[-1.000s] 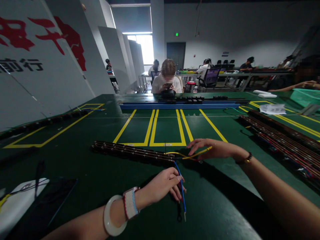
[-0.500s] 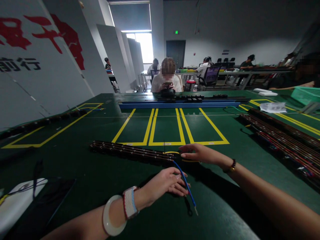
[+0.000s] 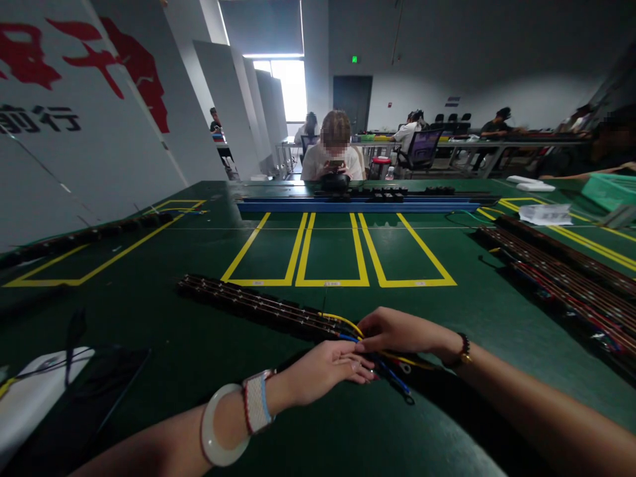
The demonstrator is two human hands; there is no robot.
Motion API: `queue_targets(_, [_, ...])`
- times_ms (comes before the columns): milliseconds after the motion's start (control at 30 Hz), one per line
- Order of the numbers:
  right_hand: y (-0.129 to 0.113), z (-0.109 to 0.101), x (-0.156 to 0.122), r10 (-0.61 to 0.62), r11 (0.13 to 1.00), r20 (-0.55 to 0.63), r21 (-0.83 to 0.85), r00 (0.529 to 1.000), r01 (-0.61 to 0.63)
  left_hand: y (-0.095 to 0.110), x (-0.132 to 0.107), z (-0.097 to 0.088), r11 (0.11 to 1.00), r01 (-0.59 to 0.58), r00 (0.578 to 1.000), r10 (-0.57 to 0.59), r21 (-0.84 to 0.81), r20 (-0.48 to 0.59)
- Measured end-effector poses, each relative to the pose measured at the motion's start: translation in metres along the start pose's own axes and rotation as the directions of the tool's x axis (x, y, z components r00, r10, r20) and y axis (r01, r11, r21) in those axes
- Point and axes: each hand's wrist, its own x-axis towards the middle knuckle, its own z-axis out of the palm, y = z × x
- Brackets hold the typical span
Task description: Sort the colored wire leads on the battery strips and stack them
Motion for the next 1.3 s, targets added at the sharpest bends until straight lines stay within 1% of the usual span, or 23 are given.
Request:
queue_targets(67, [0.002,0.005,0.002,-0.021,1.0,-0.046,0.002,0.999,0.022,0.002,-0.001,0.0,1.0,0.01,1.0,-0.01,-0.026,-0.012])
queue_targets(133, [0.004,0.006,0.004,-0.053,0.999,-0.063,0.002,0.997,0.053,0.005,-0.003,0.001,0.997,0.007,1.0,-0.009,-0.083,-0.025])
queue_targets(200, [0.006,0.003,0.006,-0.104,0.995,-0.031,0.005,0.994,0.104,0.008,-0.006,0.005,0.988,0.002,0.999,-0.007,-0.152,-0.034])
queue_targets(267, [0.008,-0.002,0.009,-0.157,0.987,0.033,0.038,0.987,0.156,0.008,-0.009,0.011,0.965,0.005,0.999,-0.018,-0.261,-0.049])
queue_targets(333, [0.01,-0.004,0.014,-0.198,0.977,0.075,0.095,0.977,0.19,0.005,-0.011,0.019,0.916,-0.016,0.996,-0.019,-0.401,-0.085])
queue_targets(433, [0.011,0.0,0.024,-0.228,0.963,0.056,0.157,0.972,0.217,-0.005,-0.009,0.027,0.805,-0.129,0.979,0.011,-0.579,-0.203])
queue_targets(500, [0.009,0.006,0.03,-0.267,0.959,-0.016,0.09,0.964,0.267,-0.011,-0.006,0.027,0.732,-0.201,0.957,0.006,-0.651,-0.289])
queue_targets(567, [0.006,0.011,0.033,-0.325,0.945,-0.103,-0.07,0.94,0.319,-0.012,-0.002,0.025,0.691,-0.237,0.938,-0.019,-0.682,-0.346])
queue_targets(600, [0.004,0.012,0.032,-0.346,0.933,-0.145,-0.158,0.927,0.324,-0.011,-0.001,0.024,0.687,-0.246,0.931,-0.029,-0.684,-0.364])
queue_targets(667, [-0.001,0.013,0.028,-0.348,0.915,-0.21,-0.29,0.914,0.282,-0.008,0.0,0.021,0.698,-0.246,0.927,-0.035,-0.673,-0.375])
queue_targets(700, [-0.002,0.012,0.025,-0.325,0.915,-0.234,-0.324,0.916,0.241,-0.006,0.0,0.021,0.707,-0.242,0.927,-0.033,-0.664,-0.373])
queue_targets(800, [-0.006,0.007,0.015,-0.193,0.94,-0.254,-0.325,0.948,0.104,-0.002,-0.001,0.021,0.743,-0.222,0.929,-0.034,-0.631,-0.368])
queue_targets(900, [-0.007,0.003,0.01,-0.115,0.942,-0.235,-0.334,0.965,0.031,-0.001,-0.001,0.022,0.793,-0.188,0.919,-0.066,-0.58,-0.388])
queue_targets(1000, [-0.008,0.003,0.01,-0.118,0.933,-0.233,-0.358,0.965,0.028,-0.002,0.0,0.022,0.826,-0.175,0.919,-0.058,-0.536,-0.391])
queue_targets(1067, [-0.008,0.005,0.01,-0.125,0.923,-0.247,-0.383,0.961,0.021,-0.003,0.001,0.021,0.825,-0.188,0.928,-0.028,-0.532,-0.372])
queue_targets(1200, [-0.01,0.009,0.011,-0.124,0.884,-0.302,-0.467,0.945,-0.033,-0.006,0.002,0.018,0.806,-0.221,0.942,0.031,-0.549,-0.333])
queue_targets(1267, [-0.011,0.008,0.012,-0.147,0.876,-0.354,-0.48,0.924,-0.045,-0.006,0.003,0.018,0.799,-0.224,0.939,0.024,-0.557,-0.343])
queue_targets(1300, [-0.011,0.006,0.013,-0.174,0.872,-0.389,-0.487,0.905,-0.041,-0.006,0.003,0.018,0.797,-0.222,0.934,0.008,-0.562,-0.357])
